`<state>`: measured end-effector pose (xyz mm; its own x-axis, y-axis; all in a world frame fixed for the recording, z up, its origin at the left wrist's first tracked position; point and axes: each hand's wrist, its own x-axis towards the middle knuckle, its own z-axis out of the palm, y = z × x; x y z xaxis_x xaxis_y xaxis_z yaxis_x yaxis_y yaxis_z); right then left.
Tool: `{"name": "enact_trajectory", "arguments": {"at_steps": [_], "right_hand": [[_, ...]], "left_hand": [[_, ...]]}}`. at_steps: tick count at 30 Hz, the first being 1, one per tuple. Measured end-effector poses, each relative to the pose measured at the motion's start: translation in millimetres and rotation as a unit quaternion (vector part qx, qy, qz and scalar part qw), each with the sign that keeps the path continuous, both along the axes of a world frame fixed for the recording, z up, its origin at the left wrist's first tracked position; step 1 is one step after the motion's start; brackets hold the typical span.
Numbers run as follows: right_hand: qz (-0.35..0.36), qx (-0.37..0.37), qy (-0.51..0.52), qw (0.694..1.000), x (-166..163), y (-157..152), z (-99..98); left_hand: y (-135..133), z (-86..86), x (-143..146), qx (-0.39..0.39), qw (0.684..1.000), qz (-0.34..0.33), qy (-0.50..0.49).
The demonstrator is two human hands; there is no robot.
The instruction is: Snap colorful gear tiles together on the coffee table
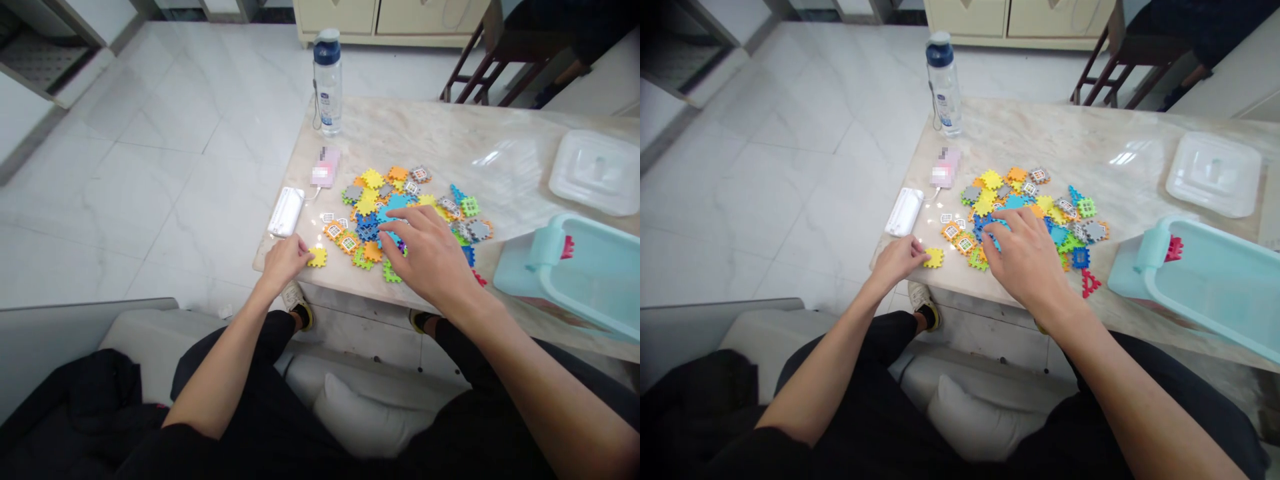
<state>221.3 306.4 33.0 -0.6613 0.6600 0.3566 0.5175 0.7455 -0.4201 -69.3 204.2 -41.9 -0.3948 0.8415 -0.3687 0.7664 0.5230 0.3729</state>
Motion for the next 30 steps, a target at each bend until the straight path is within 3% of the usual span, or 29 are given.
{"name": "enact_trajectory", "arguments": {"at_steps": [4, 10, 13, 19, 23, 27, 30], "right_hand": [[0.002, -0.002, -0.004, 1.0, 0, 2, -2.6], [-0.024, 0.027, -0.012, 0.999, 7, 21, -13.9], [-0.042, 0.03, -0.054, 0.997, 9, 29, -29.8], [-0.038, 0.002, -0.092, 0.995, 4, 43, -72.0], [-0.046, -0.025, -0.156, 0.986, -24, 91, -82.5], [-0.091, -0.072, -0.262, 0.958, -68, 147, -76.6], [-0.064, -0.079, -0.313, 0.944, -94, 175, -74.5]], "left_hand": [[0, 12.4, 7, 0.008, 1.0, -0.001, 0.012], [-1, 54.7, 12, 0.12, 0.992, 0.018, 0.015], [-2, 68.8, 9, 0.155, 0.987, 0.029, 0.025], [-9, 76.9, 12, 0.177, 0.983, 0.001, 0.052], [-13, 87.7, 14, 0.187, 0.981, -0.048, 0.029], [-16, 92.9, 6, 0.218, 0.975, -0.032, 0.02], [-25, 87.9, -2, 0.245, 0.969, -0.01, 0.011]]}}
